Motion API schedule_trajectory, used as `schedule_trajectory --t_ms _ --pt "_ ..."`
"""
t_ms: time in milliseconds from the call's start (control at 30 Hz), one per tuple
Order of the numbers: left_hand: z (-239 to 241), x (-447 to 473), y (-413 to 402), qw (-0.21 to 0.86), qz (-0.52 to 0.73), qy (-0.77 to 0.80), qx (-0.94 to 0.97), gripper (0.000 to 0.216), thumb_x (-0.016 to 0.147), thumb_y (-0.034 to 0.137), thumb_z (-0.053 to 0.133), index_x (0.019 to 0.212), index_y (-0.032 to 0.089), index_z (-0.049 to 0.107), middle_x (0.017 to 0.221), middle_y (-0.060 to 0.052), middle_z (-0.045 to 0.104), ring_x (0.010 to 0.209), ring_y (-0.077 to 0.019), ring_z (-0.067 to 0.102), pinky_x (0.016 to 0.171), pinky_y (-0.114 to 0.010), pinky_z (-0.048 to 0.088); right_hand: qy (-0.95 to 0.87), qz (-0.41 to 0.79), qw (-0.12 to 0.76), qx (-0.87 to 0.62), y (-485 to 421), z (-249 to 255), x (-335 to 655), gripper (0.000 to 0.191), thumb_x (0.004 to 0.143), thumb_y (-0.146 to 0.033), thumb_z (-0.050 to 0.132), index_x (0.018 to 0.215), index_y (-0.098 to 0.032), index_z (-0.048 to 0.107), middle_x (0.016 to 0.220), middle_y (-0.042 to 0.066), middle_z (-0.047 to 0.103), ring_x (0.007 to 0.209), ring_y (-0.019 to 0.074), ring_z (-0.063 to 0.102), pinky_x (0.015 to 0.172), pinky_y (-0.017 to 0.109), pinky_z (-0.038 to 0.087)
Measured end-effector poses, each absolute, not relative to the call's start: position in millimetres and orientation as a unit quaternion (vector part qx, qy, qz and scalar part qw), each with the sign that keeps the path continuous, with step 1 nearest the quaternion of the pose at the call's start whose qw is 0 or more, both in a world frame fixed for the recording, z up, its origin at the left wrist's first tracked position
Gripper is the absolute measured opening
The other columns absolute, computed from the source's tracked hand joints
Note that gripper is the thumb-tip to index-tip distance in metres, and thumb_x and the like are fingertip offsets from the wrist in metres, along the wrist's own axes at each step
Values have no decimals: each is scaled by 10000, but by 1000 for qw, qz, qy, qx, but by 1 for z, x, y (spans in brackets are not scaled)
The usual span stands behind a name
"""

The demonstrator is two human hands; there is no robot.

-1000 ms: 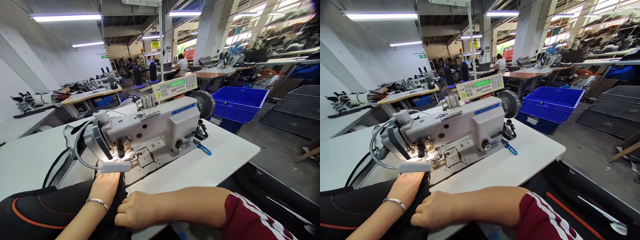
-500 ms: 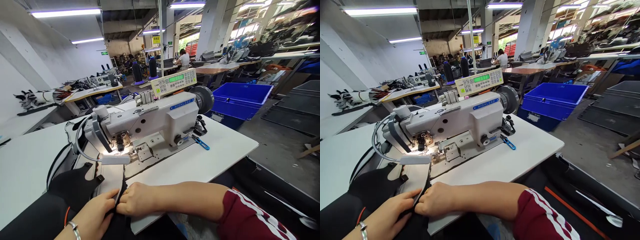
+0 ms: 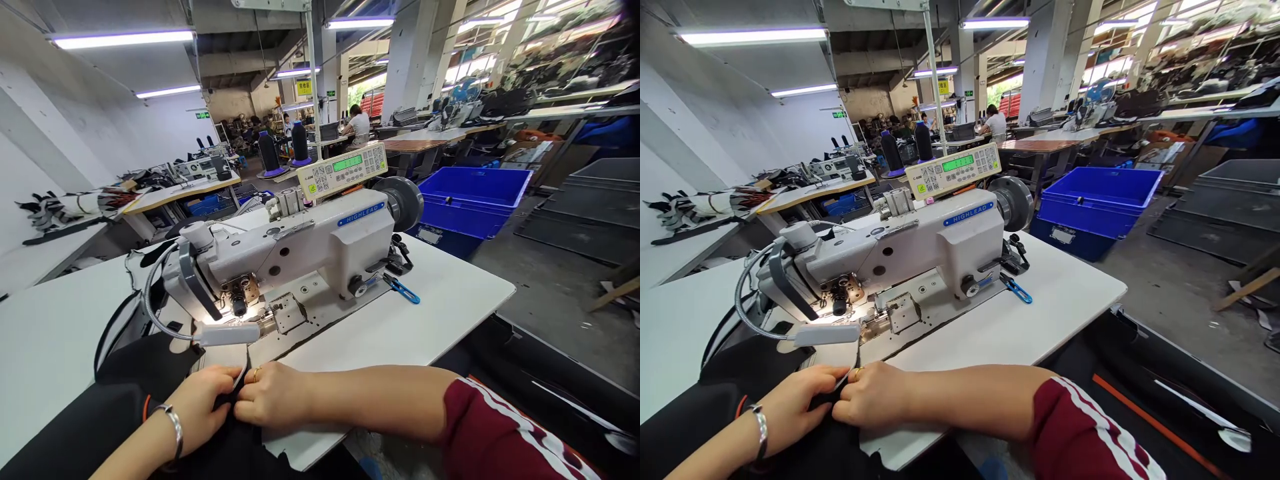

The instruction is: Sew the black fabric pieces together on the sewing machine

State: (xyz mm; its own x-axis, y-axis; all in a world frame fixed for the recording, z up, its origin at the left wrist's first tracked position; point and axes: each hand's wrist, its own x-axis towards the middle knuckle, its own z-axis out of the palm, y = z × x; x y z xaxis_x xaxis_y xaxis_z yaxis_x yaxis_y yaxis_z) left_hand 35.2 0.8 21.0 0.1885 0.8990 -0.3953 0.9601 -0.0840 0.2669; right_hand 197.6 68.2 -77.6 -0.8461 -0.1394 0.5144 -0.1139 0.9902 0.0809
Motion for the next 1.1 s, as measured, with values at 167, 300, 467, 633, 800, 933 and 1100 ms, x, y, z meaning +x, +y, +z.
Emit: schedule_trajectory --t_ms 167,300,467,633,800,933,1100 --pt "23 37 3 224 -85 641 729 173 691 117 503 747 213 635 1012 -28 699 1062 -190 623 966 -290 469 -947 1 306 92 57 -74 200 155 892 -179 512 866 -231 656 815 -46 634 598 103 538 457 245 341" --pt "20 36 4 184 -88 628 751 395 699 169 533 1065 255 654 1040 -28 680 984 -202 634 897 -298 498 -948 129 285 56 65 -60 200 263 997 -205 408 1063 -185 662 1049 1 669 983 87 609 741 177 463" --pt "14 42 1 168 -64 653 736 311 653 84 488 843 225 691 1041 -45 662 935 -186 644 881 -281 497 -938 240 248 -36 65 -57 208 157 880 -217 591 1018 -146 617 1119 24 633 907 105 605 720 177 462" --pt "20 38 0 169 3 682 712 182 621 51 451 633 206 546 836 -9 634 841 -163 607 790 -253 483 -967 156 200 -36 70 -80 192 162 873 -240 607 944 -98 643 1023 83 669 927 176 606 859 253 480" --pt "24 37 3 161 6 691 705 187 577 18 420 585 204 434 735 15 592 756 -147 576 702 -233 440 -979 67 192 12 79 -93 166 311 918 -225 553 1144 -21 617 1137 135 666 1185 250 535 1106 343 361" --pt "15 43 -1 186 49 689 699 182 572 27 412 570 210 418 728 10 618 750 -154 596 716 -242 462 -985 40 165 -28 81 -89 164 384 912 -340 584 1190 -75 611 1219 129 646 1269 284 483 1150 434 319" --pt "-5 41 -13 238 137 686 674 133 609 109 479 646 219 544 835 -25 703 846 -198 668 824 -284 535 -978 31 197 -67 73 -83 179 224 917 -340 594 935 -124 647 945 89 694 879 199 611 819 328 503"
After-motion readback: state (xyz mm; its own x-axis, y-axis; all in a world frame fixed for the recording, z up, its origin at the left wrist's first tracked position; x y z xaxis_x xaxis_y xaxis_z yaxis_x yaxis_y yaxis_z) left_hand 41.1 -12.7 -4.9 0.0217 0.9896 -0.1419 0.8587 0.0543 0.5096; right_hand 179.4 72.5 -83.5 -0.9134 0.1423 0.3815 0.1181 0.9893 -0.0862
